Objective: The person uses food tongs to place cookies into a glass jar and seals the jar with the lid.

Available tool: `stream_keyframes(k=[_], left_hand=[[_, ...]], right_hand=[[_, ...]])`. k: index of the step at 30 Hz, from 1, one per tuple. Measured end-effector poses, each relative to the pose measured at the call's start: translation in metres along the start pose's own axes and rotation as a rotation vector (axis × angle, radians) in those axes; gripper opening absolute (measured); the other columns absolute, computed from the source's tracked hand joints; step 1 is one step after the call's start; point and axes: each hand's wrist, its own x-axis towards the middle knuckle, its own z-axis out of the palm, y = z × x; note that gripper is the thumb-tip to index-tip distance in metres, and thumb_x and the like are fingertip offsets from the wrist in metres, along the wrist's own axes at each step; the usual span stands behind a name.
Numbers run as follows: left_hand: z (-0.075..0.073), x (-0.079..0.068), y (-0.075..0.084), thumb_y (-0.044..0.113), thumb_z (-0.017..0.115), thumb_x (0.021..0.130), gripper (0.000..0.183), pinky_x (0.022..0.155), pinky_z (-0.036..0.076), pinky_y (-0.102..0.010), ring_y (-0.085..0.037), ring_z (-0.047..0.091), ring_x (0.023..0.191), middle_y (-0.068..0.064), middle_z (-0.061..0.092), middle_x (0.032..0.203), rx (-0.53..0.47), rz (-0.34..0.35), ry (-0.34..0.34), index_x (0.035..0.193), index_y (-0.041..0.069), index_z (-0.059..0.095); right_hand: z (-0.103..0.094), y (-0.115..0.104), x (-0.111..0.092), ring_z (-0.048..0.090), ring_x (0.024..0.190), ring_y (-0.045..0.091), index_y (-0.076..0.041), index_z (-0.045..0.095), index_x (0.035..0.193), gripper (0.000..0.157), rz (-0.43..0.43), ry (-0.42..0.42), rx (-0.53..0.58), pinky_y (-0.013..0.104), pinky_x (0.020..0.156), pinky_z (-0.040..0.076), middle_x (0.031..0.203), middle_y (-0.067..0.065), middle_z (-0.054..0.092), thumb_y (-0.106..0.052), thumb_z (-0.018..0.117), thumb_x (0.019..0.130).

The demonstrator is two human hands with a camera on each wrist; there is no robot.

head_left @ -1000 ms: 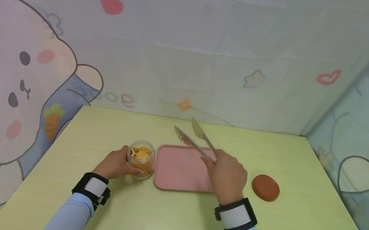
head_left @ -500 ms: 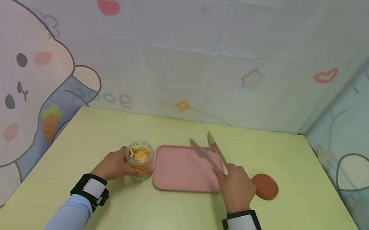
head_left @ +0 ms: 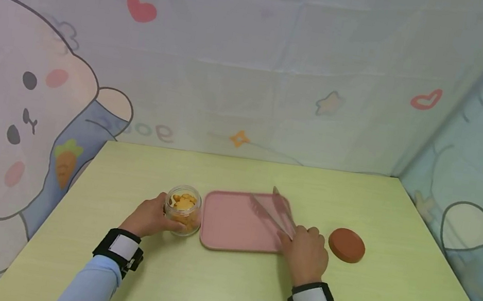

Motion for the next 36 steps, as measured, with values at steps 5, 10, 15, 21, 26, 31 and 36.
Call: stream_keyframes(k=[5, 10, 15, 21, 26, 31, 36], left_hand=[[0.0, 0.0, 0.0, 0.046, 0.084, 0.062, 0.084, 0.076, 0.05, -0.043, -0.027, 0.058, 0.09, -0.019, 0.065, 0.111, -0.002, -0.001, 0.0, 0.121, -0.003, 0.047], [0.0, 0.0, 0.0, 0.046, 0.084, 0.062, 0.083, 0.073, 0.05, -0.041, -0.025, 0.057, 0.087, -0.018, 0.065, 0.108, -0.007, -0.005, -0.002, 0.119, -0.002, 0.048], [0.0, 0.001, -0.001, 0.048, 0.084, 0.061, 0.082, 0.071, 0.049, -0.039, -0.025, 0.056, 0.085, -0.016, 0.065, 0.106, -0.016, -0.004, -0.007, 0.117, -0.001, 0.049], [0.001, 0.002, -0.001, 0.047, 0.084, 0.061, 0.082, 0.07, 0.049, -0.039, -0.025, 0.056, 0.084, -0.017, 0.065, 0.105, -0.005, -0.01, -0.008, 0.117, -0.002, 0.049], [0.001, 0.003, -0.001, 0.046, 0.084, 0.062, 0.082, 0.07, 0.05, -0.039, -0.025, 0.056, 0.084, -0.017, 0.065, 0.106, 0.001, -0.022, -0.017, 0.117, -0.002, 0.049], [0.0, 0.001, -0.001, 0.045, 0.084, 0.062, 0.084, 0.074, 0.051, -0.042, -0.025, 0.057, 0.087, -0.018, 0.065, 0.108, -0.008, -0.033, -0.022, 0.119, -0.003, 0.048], [-0.001, 0.0, 0.001, 0.043, 0.084, 0.063, 0.082, 0.074, 0.051, -0.043, -0.026, 0.057, 0.088, -0.018, 0.065, 0.109, -0.009, -0.037, -0.024, 0.119, -0.003, 0.048]], right_hand=[[0.006, 0.003, 0.0, 0.055, 0.067, 0.036, 0.003, 0.064, 0.075, 0.044, 0.018, -0.048, 0.001, 0.05, 0.044, 0.047, 0.071, 0.02, 0.055, -0.04, 0.07, 0.081], [0.007, 0.006, 0.001, 0.055, 0.066, 0.035, 0.001, 0.063, 0.073, 0.042, 0.029, -0.127, 0.001, 0.048, 0.045, 0.046, 0.071, 0.019, 0.058, -0.04, 0.073, 0.076], [0.007, 0.013, 0.003, 0.057, 0.069, 0.035, -0.001, 0.064, 0.085, 0.052, 0.028, -0.158, -0.017, 0.048, 0.045, 0.047, 0.076, 0.02, 0.062, -0.049, 0.074, 0.071], [-0.005, 0.022, 0.011, 0.059, 0.081, 0.044, 0.004, 0.061, 0.121, 0.083, 0.017, -0.123, -0.04, 0.053, 0.049, 0.051, 0.098, 0.034, 0.063, -0.063, 0.067, 0.073], [-0.019, 0.033, 0.023, 0.059, 0.087, 0.048, 0.007, 0.058, 0.124, 0.083, 0.042, -0.095, -0.025, 0.059, 0.054, 0.051, 0.107, 0.038, 0.058, -0.06, 0.067, 0.076], [-0.029, 0.046, 0.034, 0.057, 0.087, 0.051, 0.005, 0.058, 0.124, 0.083, 0.053, -0.047, -0.074, 0.056, 0.05, 0.049, 0.106, 0.039, 0.058, -0.062, 0.065, 0.076], [-0.034, 0.059, 0.043, 0.052, 0.097, 0.054, 0.005, 0.054, 0.129, 0.086, 0.094, -0.046, -0.038, 0.059, 0.054, 0.049, 0.112, 0.04, 0.055, -0.063, 0.064, 0.076]])
